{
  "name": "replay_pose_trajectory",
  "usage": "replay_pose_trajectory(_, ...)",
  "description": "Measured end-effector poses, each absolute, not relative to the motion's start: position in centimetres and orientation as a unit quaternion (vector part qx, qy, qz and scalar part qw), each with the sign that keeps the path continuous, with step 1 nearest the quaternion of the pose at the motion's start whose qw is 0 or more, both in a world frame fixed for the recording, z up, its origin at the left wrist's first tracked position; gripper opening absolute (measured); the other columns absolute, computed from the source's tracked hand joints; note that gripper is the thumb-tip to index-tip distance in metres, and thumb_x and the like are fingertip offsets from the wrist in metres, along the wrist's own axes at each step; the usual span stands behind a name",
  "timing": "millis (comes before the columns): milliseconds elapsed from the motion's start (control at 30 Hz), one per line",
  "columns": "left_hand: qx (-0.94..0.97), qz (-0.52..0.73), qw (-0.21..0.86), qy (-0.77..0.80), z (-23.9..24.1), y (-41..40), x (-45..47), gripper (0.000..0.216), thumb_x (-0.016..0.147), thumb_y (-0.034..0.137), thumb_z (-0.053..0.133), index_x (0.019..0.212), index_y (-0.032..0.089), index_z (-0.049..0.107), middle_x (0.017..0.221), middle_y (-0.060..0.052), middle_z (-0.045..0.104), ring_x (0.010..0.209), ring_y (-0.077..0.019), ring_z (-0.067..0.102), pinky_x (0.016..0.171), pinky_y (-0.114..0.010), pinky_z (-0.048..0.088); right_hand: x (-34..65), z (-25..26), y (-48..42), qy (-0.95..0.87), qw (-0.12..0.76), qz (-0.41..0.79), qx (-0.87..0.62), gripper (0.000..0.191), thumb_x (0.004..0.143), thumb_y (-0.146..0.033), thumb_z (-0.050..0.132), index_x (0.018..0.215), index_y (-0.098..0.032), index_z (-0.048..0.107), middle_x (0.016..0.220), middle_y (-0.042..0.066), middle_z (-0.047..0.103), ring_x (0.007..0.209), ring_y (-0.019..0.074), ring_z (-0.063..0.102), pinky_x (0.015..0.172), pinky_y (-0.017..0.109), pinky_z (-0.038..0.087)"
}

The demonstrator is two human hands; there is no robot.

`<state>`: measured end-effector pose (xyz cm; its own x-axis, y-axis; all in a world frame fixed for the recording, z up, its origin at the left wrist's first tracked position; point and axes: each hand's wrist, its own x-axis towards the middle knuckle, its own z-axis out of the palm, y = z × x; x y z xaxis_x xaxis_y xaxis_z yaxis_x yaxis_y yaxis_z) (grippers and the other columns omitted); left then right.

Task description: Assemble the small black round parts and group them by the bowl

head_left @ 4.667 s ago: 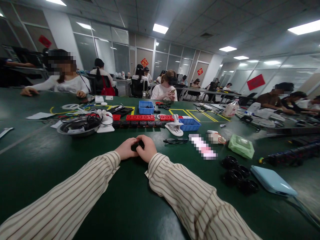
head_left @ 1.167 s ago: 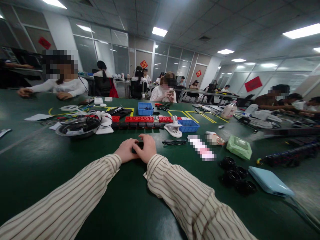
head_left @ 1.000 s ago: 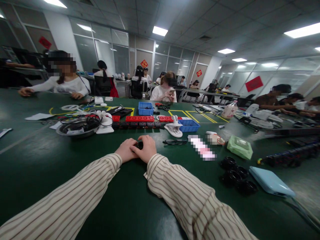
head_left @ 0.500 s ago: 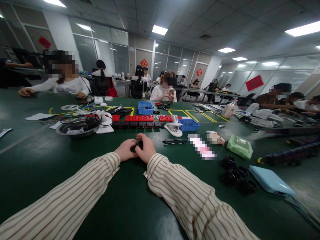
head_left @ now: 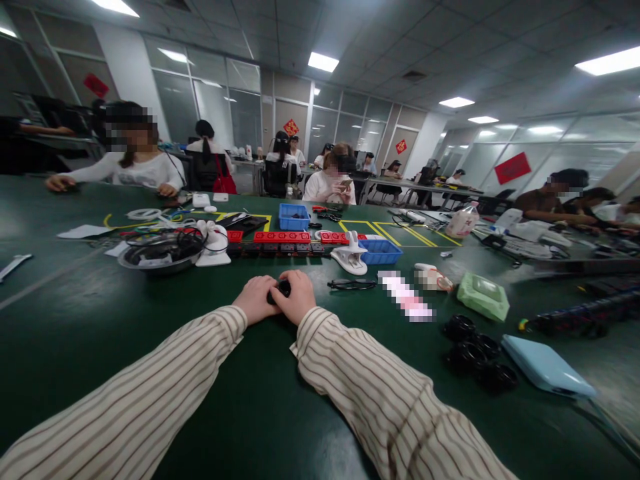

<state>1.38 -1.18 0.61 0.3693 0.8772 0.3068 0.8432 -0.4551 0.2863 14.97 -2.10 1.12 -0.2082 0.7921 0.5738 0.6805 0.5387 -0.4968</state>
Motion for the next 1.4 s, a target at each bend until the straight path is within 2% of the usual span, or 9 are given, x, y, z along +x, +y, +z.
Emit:
replay_pose_trajectory(100,0.840,0.229,0.084,0.485,0.3,-0.7,0.7,0.037,0.059,0.039,0.062,0.087,0.015,0.058,0.098,-0.009,0.056,0.094,-0.0256,0.052,0.086,-0.036,0.041,15.2,1.3,-2.3,-0.787,0.423,0.091,-0.441,0.019,0.071,-0.023,0.053,0.089,-0.018,0.052,0.089,0.003,0.056,0.086,0.0175,0.048,0.081,0.033,0.039)
replay_pose_trajectory(300,0.846,0.253,0.151,0.444,-0.3,0.0,-0.1,0.048,0.059,0.039,0.063,0.101,0.017,0.055,0.106,-0.008,0.054,0.103,-0.0269,0.049,0.093,-0.037,0.037,15.4,1.6,-2.8,-0.799,0.422,0.161,-0.396,0.045,0.066,-0.011,0.048,0.111,-0.018,0.043,0.099,0.004,0.057,0.094,0.0174,0.050,0.088,0.033,0.038)
replay_pose_trajectory(467,0.836,0.248,0.140,0.469,0.1,-0.5,0.3,0.056,0.057,0.041,0.065,0.105,0.016,0.051,0.107,-0.010,0.053,0.101,-0.0281,0.050,0.091,-0.040,0.038,15.3,1.8,-3.0,-0.785,0.433,0.131,-0.423,0.044,0.074,-0.025,0.051,0.116,-0.016,0.042,0.107,0.007,0.053,0.101,0.0194,0.048,0.092,0.036,0.034)
replay_pose_trajectory(667,0.819,0.218,0.074,0.526,0.7,-1.2,1.2,0.044,0.058,0.037,0.063,0.095,0.016,0.052,0.096,-0.008,0.055,0.093,-0.0265,0.052,0.085,-0.038,0.039,15.0,1.7,-2.7,-0.767,0.402,0.077,-0.494,0.048,0.071,-0.044,0.057,0.109,-0.016,0.046,0.099,0.009,0.052,0.094,0.0217,0.048,0.085,0.038,0.037)
replay_pose_trajectory(767,0.823,0.197,0.046,0.531,0.7,-1.2,1.5,0.037,0.059,0.038,0.063,0.087,0.016,0.054,0.090,-0.008,0.057,0.089,-0.0263,0.053,0.083,-0.038,0.040,14.9,1.4,-2.5,-0.768,0.395,0.070,-0.499,0.038,0.072,-0.042,0.057,0.099,-0.016,0.050,0.095,0.007,0.053,0.091,0.0203,0.049,0.083,0.036,0.038)
replay_pose_trajectory(900,0.829,0.204,0.057,0.517,0.4,-0.8,1.0,0.033,0.059,0.037,0.061,0.084,0.016,0.056,0.093,-0.008,0.057,0.091,-0.0260,0.052,0.083,-0.038,0.040,15.0,1.3,-2.3,-0.781,0.405,0.088,-0.468,0.025,0.073,-0.031,0.055,0.094,-0.018,0.051,0.093,0.005,0.055,0.090,0.0183,0.050,0.083,0.034,0.038)
replay_pose_trajectory(1100,0.850,0.214,0.121,0.465,-0.3,0.0,0.1,0.046,0.060,0.035,0.061,0.100,0.014,0.054,0.104,-0.010,0.055,0.100,-0.0267,0.050,0.090,-0.037,0.038,15.3,1.4,-2.6,-0.801,0.413,0.154,-0.404,0.045,0.068,-0.014,0.050,0.112,-0.019,0.043,0.100,0.003,0.058,0.095,0.0179,0.051,0.089,0.034,0.038)
replay_pose_trajectory(1233,0.850,0.210,0.108,0.470,-0.4,-0.1,0.3,0.057,0.058,0.036,0.063,0.108,0.012,0.051,0.113,-0.013,0.052,0.104,-0.0293,0.048,0.092,-0.040,0.036,15.2,1.4,-2.7,-0.807,0.408,0.152,-0.400,0.051,0.069,-0.017,0.051,0.119,-0.017,0.040,0.109,0.006,0.055,0.102,0.0190,0.049,0.093,0.036,0.034)
replay_pose_trajectory(1400,0.836,0.225,0.105,0.489,0.1,-0.8,0.7,0.063,0.057,0.041,0.064,0.113,0.016,0.047,0.112,-0.010,0.053,0.103,-0.0293,0.049,0.092,-0.041,0.035,15.1,1.8,-2.9,-0.787,0.413,0.123,-0.441,0.046,0.074,-0.032,0.054,0.116,-0.016,0.042,0.109,0.009,0.052,0.102,0.0204,0.047,0.092,0.038,0.034)
